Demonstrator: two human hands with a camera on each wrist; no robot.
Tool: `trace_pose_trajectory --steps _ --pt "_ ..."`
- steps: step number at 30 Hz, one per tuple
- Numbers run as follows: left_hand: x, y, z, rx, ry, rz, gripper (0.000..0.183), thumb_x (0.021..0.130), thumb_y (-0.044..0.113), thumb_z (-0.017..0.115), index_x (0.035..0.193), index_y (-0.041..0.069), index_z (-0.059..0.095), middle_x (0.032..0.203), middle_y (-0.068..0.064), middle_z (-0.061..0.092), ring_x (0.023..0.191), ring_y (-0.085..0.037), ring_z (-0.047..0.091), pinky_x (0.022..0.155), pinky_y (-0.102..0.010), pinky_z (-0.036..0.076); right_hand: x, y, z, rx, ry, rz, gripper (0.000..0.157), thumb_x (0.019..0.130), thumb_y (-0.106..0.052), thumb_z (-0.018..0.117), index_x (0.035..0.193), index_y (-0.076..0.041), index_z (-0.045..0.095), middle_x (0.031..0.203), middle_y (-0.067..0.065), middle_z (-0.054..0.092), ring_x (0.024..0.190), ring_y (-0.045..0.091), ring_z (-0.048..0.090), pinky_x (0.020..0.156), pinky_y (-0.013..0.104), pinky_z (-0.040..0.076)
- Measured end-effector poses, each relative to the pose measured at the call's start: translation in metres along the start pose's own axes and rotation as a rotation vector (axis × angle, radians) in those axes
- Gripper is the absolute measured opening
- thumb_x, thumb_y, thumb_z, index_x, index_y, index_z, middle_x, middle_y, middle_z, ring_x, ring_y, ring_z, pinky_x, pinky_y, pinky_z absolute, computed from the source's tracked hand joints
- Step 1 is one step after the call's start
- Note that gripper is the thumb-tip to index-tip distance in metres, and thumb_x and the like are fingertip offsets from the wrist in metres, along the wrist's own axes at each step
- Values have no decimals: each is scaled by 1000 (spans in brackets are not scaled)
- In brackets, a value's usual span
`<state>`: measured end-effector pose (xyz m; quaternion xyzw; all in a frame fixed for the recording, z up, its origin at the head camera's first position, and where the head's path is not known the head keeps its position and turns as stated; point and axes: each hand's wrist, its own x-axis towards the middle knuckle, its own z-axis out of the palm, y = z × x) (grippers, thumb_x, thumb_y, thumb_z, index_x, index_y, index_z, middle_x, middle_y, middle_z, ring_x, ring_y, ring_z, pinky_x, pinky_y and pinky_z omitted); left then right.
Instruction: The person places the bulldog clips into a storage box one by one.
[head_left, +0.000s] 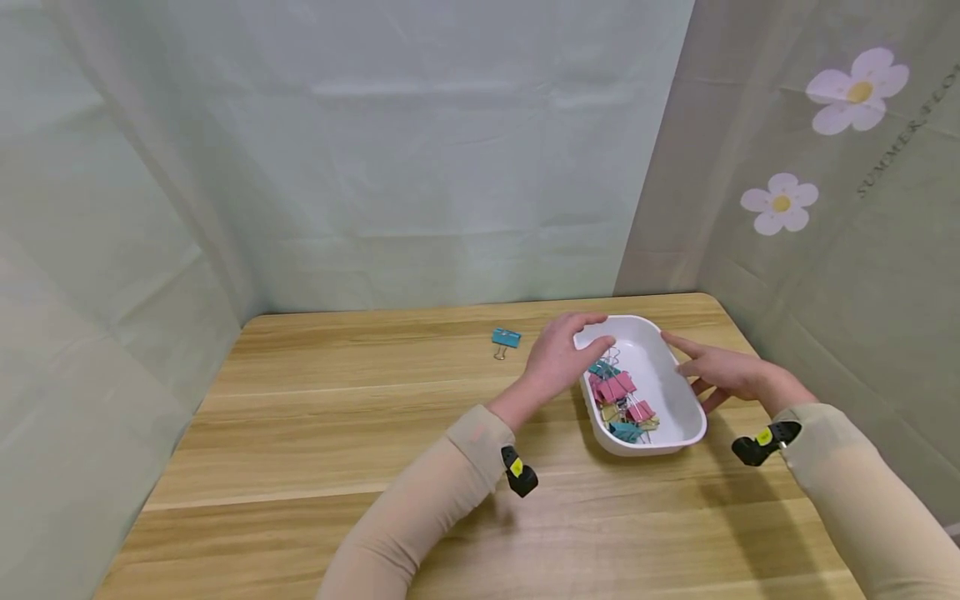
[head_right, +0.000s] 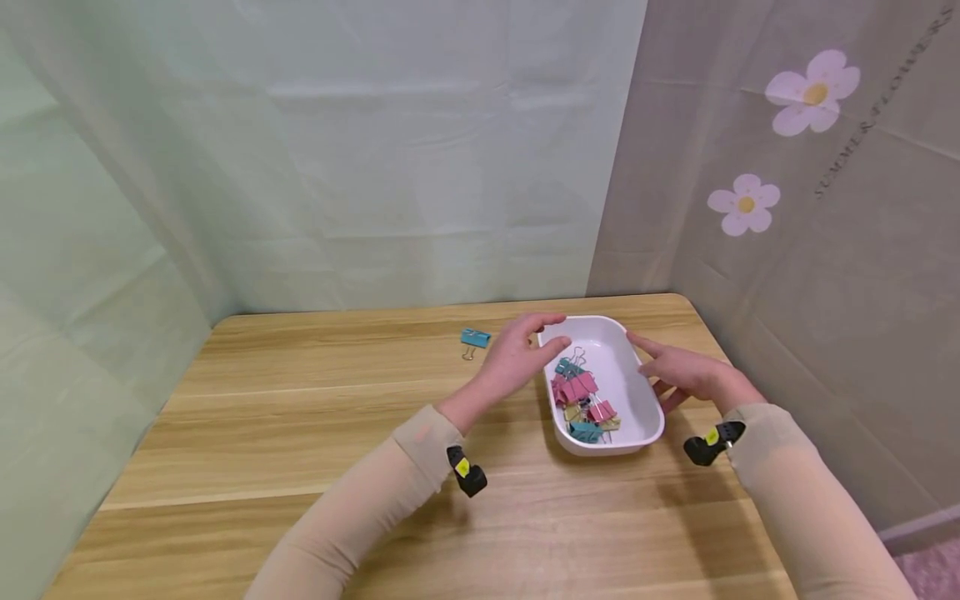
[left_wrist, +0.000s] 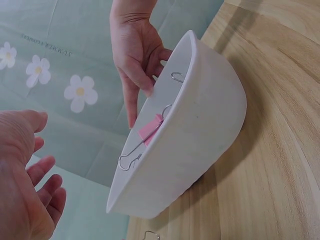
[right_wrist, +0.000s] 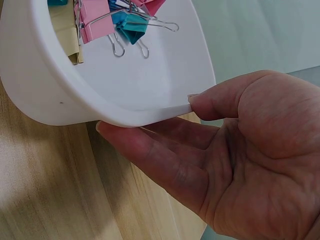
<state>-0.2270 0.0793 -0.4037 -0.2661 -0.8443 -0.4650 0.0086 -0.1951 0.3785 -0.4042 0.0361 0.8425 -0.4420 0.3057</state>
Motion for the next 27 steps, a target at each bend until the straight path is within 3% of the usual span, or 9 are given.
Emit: trace_pose_trajectory --steps 14,27 --pt "-1 3 0 -1 -3 37 47 99 45 67 141 24 63 139 6 61 131 -14 52 108 -37 43 4 5 -3 0 2 -2 78 109 -24 47 163 -30 -10 162 33 9 118 45 58 82 49 60" --pt "-3 4 -5 -14 15 41 46 99 43 67 141 25 62 137 7 61 130 -14 52 109 -41 43 3 2 -1 17 3 -1 79 108 -20 48 164 -31 -8 159 35 15 110 37 63 79 50 60"
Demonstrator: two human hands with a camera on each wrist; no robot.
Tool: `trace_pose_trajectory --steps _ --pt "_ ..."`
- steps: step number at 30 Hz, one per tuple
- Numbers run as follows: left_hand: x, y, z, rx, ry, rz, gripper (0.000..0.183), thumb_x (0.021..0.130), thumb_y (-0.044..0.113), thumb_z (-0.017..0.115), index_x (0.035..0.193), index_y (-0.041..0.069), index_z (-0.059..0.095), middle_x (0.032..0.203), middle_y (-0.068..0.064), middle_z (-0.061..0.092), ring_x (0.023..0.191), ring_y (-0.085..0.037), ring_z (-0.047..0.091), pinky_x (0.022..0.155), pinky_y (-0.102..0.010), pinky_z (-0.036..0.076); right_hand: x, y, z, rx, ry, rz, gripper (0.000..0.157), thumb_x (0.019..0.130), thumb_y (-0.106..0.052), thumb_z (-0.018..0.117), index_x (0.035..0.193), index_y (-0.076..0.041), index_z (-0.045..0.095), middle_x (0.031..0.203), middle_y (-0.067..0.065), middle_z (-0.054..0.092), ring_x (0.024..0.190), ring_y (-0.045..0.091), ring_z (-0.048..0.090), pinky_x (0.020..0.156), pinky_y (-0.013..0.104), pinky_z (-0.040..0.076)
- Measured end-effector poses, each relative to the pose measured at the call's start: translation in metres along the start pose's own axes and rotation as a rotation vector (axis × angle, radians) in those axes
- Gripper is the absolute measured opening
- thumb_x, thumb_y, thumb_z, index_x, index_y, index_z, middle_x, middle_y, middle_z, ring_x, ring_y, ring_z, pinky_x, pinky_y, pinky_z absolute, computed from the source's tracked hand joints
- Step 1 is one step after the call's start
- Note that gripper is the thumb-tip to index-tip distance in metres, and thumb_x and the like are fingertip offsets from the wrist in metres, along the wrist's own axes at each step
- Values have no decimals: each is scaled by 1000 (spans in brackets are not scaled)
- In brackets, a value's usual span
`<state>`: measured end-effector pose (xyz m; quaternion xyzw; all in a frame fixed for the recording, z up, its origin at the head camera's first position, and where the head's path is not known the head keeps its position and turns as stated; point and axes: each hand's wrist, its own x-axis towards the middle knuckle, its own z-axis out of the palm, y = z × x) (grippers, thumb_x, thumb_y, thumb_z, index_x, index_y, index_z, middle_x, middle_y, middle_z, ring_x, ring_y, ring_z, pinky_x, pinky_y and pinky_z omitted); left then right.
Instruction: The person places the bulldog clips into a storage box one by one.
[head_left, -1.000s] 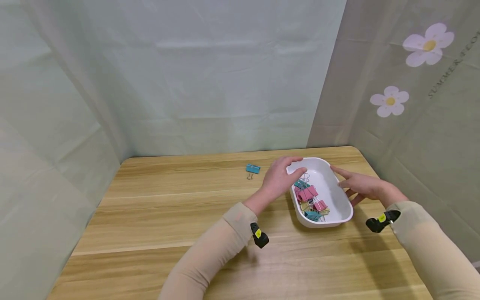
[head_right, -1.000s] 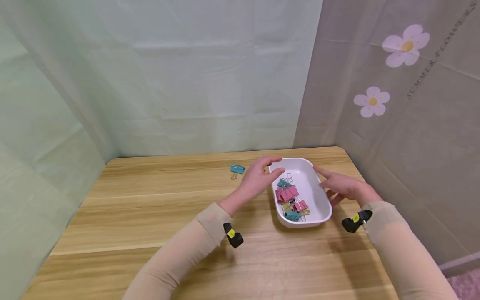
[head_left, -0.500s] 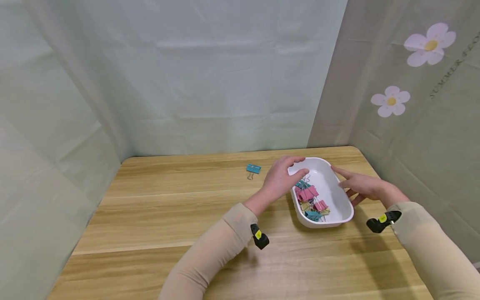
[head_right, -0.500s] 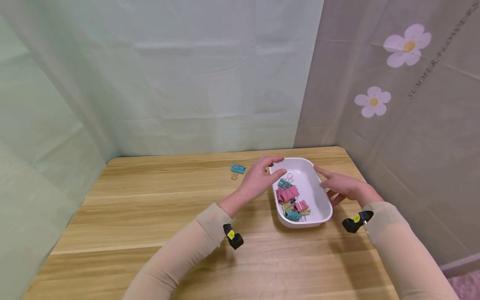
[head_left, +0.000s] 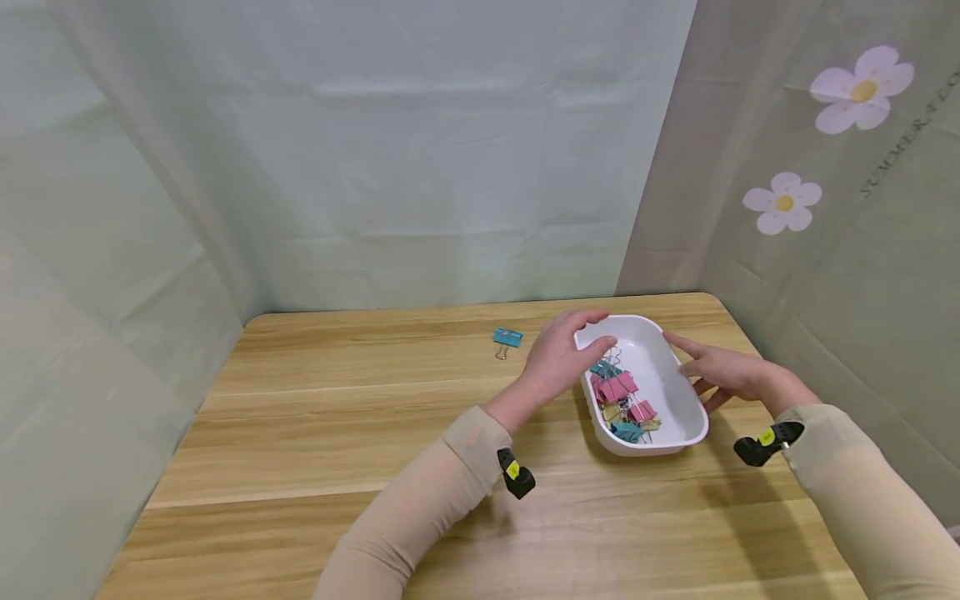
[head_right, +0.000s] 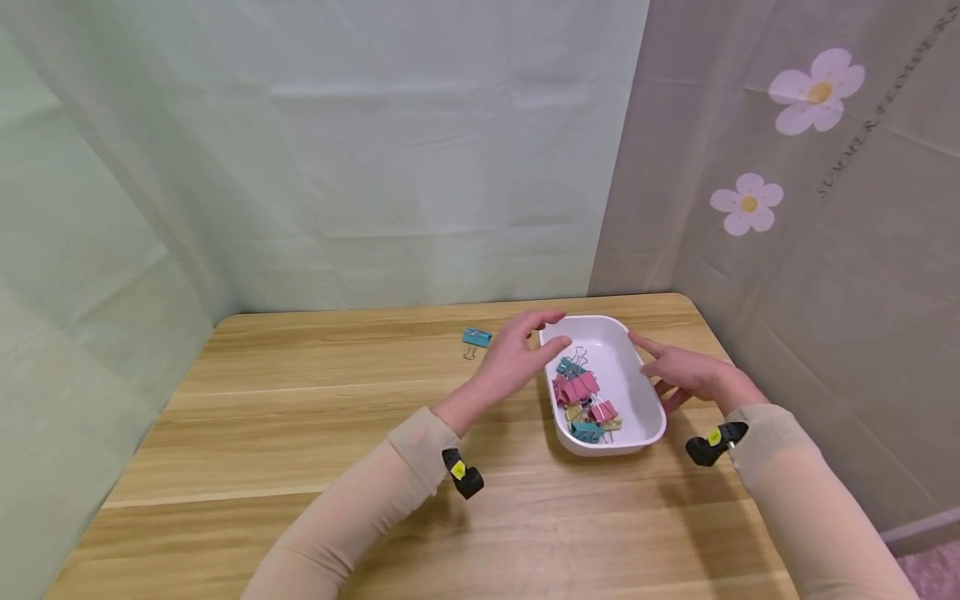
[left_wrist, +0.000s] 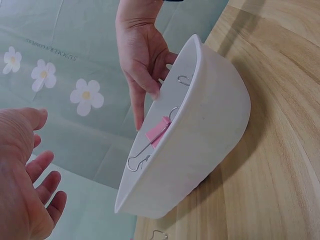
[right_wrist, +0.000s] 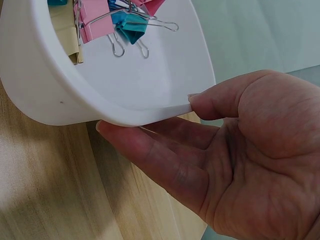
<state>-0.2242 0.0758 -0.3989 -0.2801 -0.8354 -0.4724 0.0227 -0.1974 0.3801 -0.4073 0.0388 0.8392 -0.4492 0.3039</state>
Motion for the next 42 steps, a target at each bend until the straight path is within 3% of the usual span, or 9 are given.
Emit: trace_pose_trajectory --steps 20,34,42 --pt "-1 -5 -12 17 18 6 48 99 46 66 142 25 61 136 6 61 131 -14 52 109 -40 43 -3 0 -1 0 -1 -7 79 108 -20 47 164 -30 -8 159 34 16 110 37 63 79 49 60" --pt "-4 -13 -22 -21 38 9 46 100 41 67 142 23 61 137 6 61 132 -16 50 111 -42 40 -3 3 -2 0 -10 -16 77 110 -20 44 163 -29 -11 161 35 10 120 46 58 80 50 60" --pt "-5 -19 -28 -53 50 19 46 100 38 67 142 20 61 135 1 61 127 -19 54 95 -36 53 -3 4 -2 -3 -6 -12 78 109 -21 45 163 -30 -11 161 35 10 120 47 58 81 50 60"
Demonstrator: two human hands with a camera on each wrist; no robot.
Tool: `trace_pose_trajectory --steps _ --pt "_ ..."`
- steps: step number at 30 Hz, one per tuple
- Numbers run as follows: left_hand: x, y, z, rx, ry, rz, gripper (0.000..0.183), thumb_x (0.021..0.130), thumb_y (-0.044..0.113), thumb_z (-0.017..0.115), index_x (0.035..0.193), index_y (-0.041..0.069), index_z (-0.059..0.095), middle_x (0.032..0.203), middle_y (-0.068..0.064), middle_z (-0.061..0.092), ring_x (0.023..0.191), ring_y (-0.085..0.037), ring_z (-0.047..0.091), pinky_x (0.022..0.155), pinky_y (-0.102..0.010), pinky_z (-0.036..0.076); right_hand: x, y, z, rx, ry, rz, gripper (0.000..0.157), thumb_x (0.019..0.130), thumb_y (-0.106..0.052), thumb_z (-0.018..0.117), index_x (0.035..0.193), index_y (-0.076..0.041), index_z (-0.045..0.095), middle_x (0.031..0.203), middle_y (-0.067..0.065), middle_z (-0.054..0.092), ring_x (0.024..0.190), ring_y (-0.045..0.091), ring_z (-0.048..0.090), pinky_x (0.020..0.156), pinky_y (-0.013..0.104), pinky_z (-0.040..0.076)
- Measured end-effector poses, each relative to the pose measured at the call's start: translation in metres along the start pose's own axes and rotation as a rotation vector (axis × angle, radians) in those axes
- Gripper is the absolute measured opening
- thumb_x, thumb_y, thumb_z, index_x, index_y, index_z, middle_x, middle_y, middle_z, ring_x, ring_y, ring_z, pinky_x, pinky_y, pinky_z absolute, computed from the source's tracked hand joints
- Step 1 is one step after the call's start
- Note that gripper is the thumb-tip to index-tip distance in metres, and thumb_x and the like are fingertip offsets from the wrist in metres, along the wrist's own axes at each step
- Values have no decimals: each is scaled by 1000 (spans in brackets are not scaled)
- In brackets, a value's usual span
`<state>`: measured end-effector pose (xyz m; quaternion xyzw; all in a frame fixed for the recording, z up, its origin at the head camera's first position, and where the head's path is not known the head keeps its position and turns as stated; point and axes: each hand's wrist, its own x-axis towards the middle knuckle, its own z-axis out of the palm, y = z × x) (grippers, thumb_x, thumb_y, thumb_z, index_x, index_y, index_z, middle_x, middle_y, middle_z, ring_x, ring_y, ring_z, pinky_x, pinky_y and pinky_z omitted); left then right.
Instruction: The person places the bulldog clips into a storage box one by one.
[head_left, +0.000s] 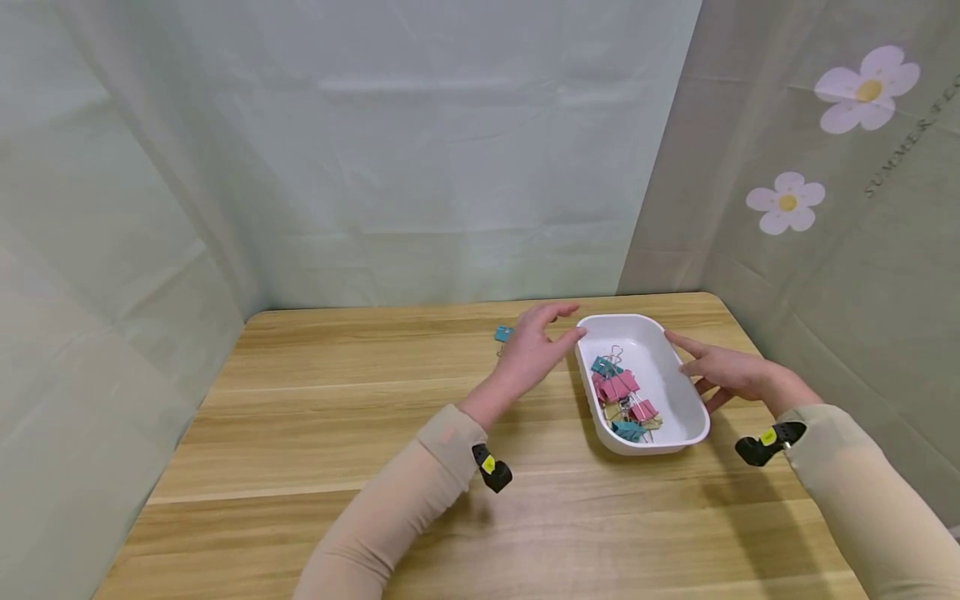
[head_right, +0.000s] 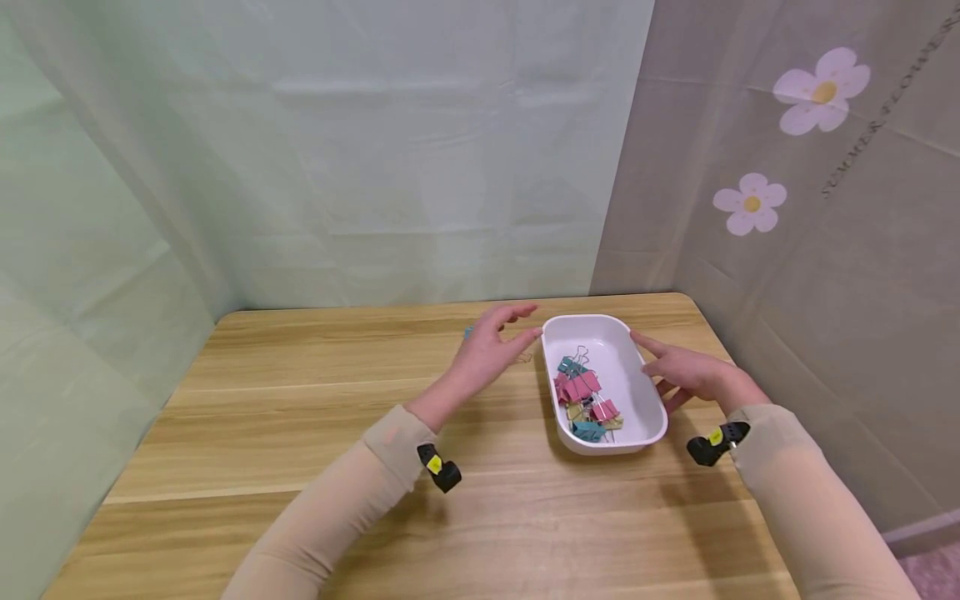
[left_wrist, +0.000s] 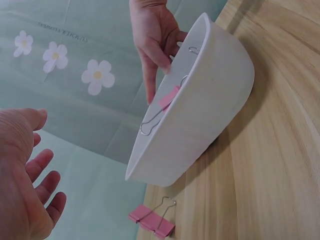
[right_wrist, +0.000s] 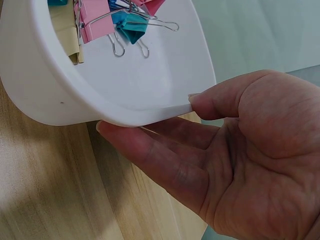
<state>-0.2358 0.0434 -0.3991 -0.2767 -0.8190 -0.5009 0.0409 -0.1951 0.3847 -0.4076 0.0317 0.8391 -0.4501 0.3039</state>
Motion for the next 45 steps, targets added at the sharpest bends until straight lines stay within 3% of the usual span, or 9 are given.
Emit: trace_pose_trajectory --steps 9,12,15,17,22,38,45 --pt "1 -5 -10 33 34 -23 46 100 41 66 141 22 62 135 1 62 129 -20 54 106 -43 45 -1 -1 0 -5 6 4 78 109 -22 45 163 -29 -9 163 33 9 120 46 58 81 49 60" --pt "3 -7 -14 10 48 -49 46 99 40 67 141 23 62 135 2 61 124 -18 56 103 -40 48 -1 -1 1 -5 5 -3 77 109 -22 45 163 -29 -10 162 34 9 120 46 58 81 50 60" --pt "3 -9 -19 -53 44 -80 47 99 39 68 142 23 61 136 2 59 109 -18 66 93 -39 54 -1 -2 2 -2 9 2 77 109 -22 45 163 -30 -9 162 33 9 119 45 59 81 49 60" --pt "4 -11 -22 -61 47 -77 47 99 39 68 142 21 61 136 1 58 109 -20 66 92 -39 53 -1 -2 2 0 8 0 77 109 -22 45 163 -30 -10 162 33 9 118 44 59 81 50 60" --pt "5 -17 -30 12 68 -36 46 100 40 67 141 19 62 135 1 60 126 -19 53 103 -40 46 -2 -2 3 -6 13 2 78 109 -22 46 163 -30 -9 162 33 9 116 42 61 81 49 60" --pt "5 -34 -41 85 91 -70 49 100 46 65 140 18 63 135 0 60 126 -21 53 103 -43 46 -5 -4 2 -14 13 10 78 109 -23 46 164 -29 -9 163 32 8 117 43 59 82 48 60" --pt "4 -46 -39 146 82 -84 44 101 38 65 139 15 63 133 -3 61 125 -26 54 102 -44 46 -3 -4 3 -11 17 13 78 109 -24 47 164 -30 -9 163 32 8 116 42 60 82 49 60"
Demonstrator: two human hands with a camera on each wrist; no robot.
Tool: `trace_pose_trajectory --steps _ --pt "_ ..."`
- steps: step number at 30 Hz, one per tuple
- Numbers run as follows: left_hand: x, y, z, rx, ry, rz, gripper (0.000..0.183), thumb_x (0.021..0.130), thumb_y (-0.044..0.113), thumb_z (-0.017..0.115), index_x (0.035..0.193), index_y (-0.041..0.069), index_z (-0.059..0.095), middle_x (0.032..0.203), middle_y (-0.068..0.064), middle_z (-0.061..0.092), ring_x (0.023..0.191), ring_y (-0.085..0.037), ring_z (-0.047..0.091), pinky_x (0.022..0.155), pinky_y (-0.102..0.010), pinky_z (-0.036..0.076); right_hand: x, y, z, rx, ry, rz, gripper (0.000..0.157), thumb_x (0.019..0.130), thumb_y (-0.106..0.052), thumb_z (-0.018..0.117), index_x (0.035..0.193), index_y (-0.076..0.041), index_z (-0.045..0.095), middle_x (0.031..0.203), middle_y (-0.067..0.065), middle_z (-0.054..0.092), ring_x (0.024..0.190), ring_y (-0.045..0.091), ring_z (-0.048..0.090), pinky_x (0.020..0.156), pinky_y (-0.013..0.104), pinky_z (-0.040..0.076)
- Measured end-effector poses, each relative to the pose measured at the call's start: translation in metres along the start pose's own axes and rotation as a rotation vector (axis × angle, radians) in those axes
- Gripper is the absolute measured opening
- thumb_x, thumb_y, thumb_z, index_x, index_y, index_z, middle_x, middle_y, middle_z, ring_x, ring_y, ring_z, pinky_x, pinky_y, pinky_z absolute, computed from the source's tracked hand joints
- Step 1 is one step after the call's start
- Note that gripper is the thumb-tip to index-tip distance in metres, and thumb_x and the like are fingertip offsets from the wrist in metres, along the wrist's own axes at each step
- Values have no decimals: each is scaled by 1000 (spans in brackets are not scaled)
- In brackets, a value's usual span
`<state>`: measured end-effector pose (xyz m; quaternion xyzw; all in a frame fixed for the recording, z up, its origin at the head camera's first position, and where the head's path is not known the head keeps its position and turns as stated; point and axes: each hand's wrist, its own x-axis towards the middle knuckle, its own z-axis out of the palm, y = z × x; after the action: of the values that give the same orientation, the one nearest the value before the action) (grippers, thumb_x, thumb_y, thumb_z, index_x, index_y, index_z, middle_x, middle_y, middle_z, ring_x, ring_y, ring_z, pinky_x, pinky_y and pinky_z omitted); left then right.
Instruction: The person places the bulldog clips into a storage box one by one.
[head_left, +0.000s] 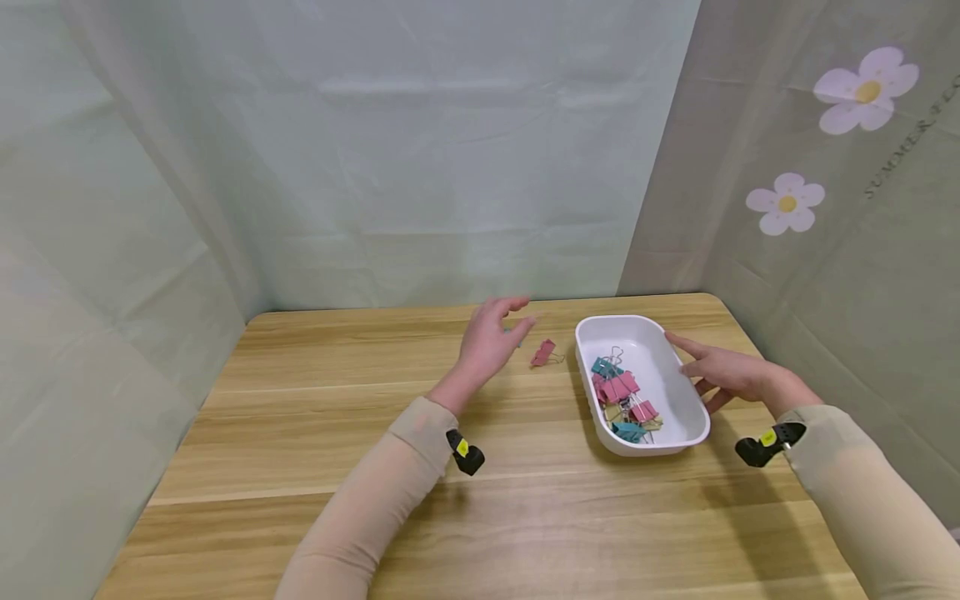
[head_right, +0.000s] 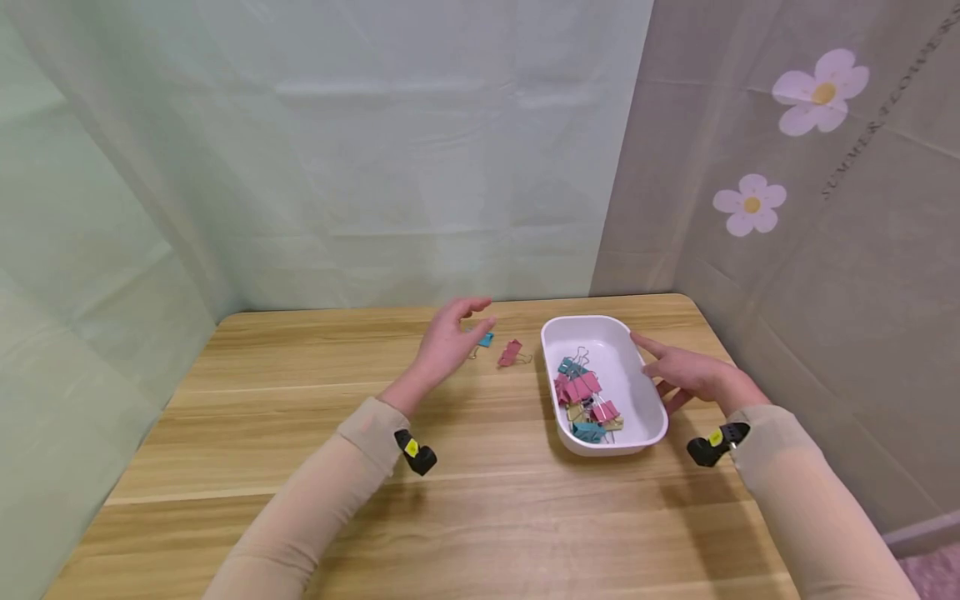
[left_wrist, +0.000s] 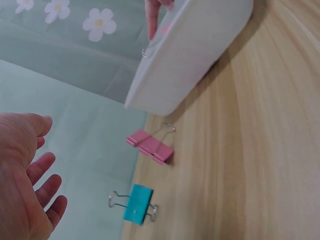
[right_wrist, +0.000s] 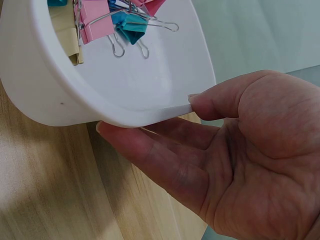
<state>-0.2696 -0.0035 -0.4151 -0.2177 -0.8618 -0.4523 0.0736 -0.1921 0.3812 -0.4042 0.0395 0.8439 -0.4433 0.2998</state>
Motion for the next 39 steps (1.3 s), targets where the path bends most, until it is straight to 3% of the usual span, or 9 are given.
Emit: trace_pose_trajectory --steps 12,28,39 --pt "0 -13 6 77 -17 -40 42 101 38 66 137 16 65 133 -3 64 128 -25 53 106 -45 43 2 1 -1 0 -6 -10 77 109 -24 46 164 -29 -9 162 33 8 119 46 58 82 49 60" --pt "-1 -27 24 218 -71 -82 34 100 37 66 128 19 72 133 -4 65 121 -28 54 99 -47 46 2 -1 0 -5 -13 -13 78 109 -24 47 163 -29 -10 162 33 6 121 48 56 83 49 60" --pt "0 -28 36 316 -84 -49 29 99 36 66 124 22 73 136 -3 63 126 -29 53 106 -46 43 1 0 1 -4 -6 -4 78 109 -25 47 164 -30 -9 163 32 6 121 47 56 82 49 60"
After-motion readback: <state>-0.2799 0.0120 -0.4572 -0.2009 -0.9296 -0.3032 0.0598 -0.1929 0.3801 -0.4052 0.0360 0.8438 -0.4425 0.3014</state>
